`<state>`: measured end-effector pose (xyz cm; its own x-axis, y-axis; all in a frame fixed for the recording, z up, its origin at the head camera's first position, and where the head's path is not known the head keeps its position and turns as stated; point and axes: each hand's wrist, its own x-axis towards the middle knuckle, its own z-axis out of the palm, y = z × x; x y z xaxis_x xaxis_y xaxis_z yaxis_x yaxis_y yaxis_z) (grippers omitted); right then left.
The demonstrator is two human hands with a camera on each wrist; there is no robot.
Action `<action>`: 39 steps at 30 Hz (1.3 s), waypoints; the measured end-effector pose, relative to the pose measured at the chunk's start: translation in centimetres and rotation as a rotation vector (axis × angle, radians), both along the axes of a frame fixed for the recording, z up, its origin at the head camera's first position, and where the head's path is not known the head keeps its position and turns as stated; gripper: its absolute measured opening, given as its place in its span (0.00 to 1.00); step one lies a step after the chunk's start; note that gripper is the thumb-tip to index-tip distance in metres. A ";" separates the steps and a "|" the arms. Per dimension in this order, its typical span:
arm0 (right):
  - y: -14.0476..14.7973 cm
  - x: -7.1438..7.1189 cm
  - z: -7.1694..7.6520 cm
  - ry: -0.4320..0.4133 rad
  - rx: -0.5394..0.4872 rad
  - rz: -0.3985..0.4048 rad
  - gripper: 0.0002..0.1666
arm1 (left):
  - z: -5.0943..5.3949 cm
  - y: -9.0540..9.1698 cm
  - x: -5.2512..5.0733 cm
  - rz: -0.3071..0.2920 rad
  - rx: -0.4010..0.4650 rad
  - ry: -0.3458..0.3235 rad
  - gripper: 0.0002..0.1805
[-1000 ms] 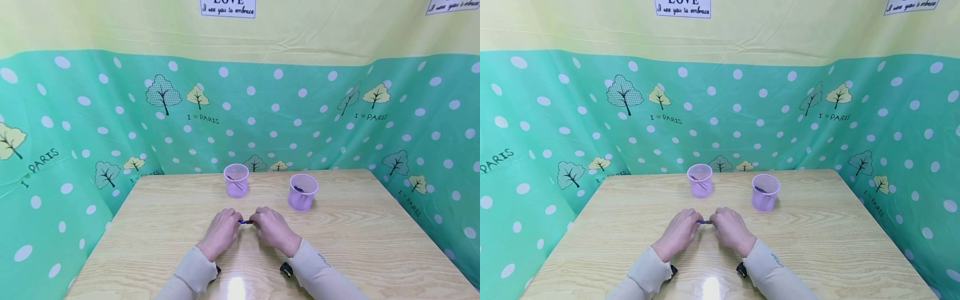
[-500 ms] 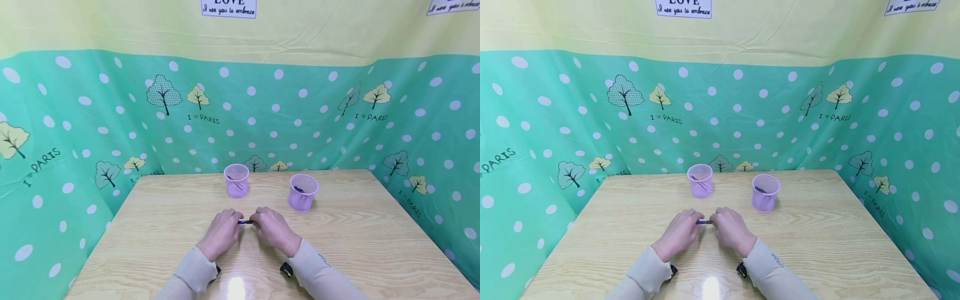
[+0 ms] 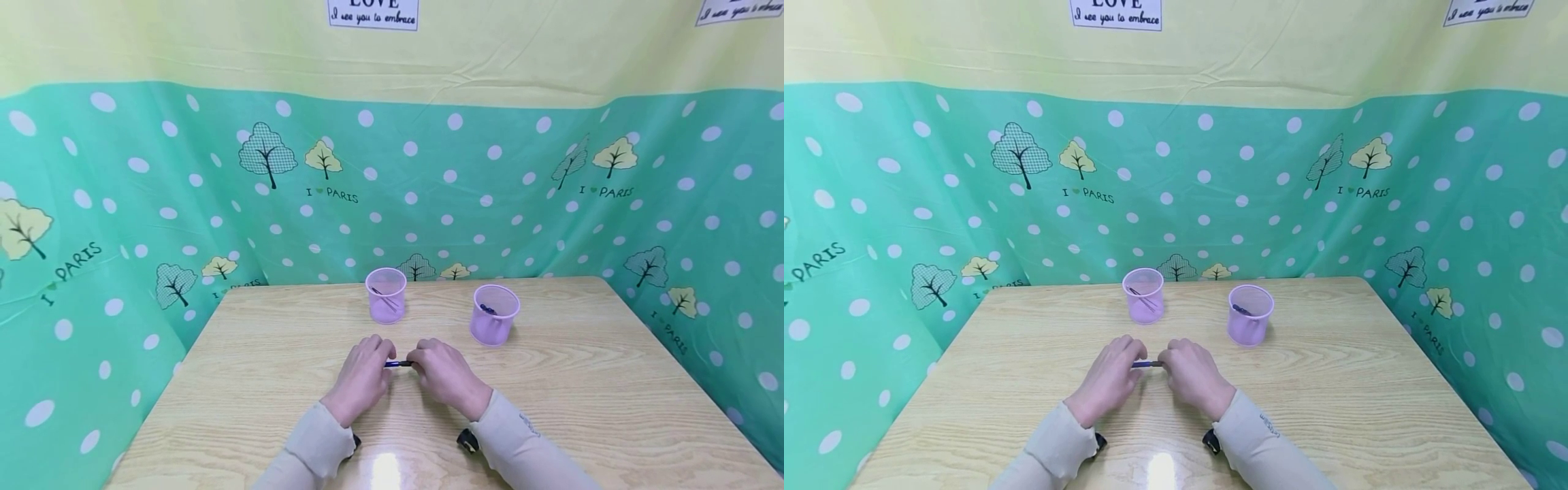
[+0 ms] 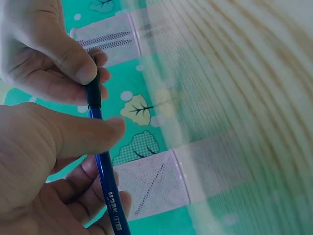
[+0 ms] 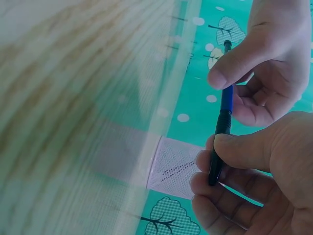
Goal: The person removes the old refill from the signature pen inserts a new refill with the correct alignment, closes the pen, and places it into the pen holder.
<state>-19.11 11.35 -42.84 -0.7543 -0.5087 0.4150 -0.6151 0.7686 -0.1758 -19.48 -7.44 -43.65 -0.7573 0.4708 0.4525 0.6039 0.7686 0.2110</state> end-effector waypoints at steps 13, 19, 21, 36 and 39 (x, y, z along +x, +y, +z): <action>0.0 0.0 -0.1 -0.017 0.000 0.000 0.09 | 0.1 0.0 0.0 -0.012 -0.031 -0.019 0.13; 0.0 0.0 -0.1 -0.017 0.005 -0.004 0.09 | 0.1 0.0 0.0 0.002 -0.054 -0.042 0.09; 0.0 -0.1 -0.1 -0.016 0.003 -0.004 0.09 | 0.2 0.0 0.0 0.009 -0.067 -0.053 0.08; 0.1 0.1 0.1 -0.020 -0.003 -0.017 0.09 | 0.2 0.1 0.1 0.002 -0.076 -0.077 0.07; 0.1 0.0 0.1 -0.016 -0.002 -0.017 0.09 | 0.1 0.1 0.1 0.003 -0.069 -0.071 0.07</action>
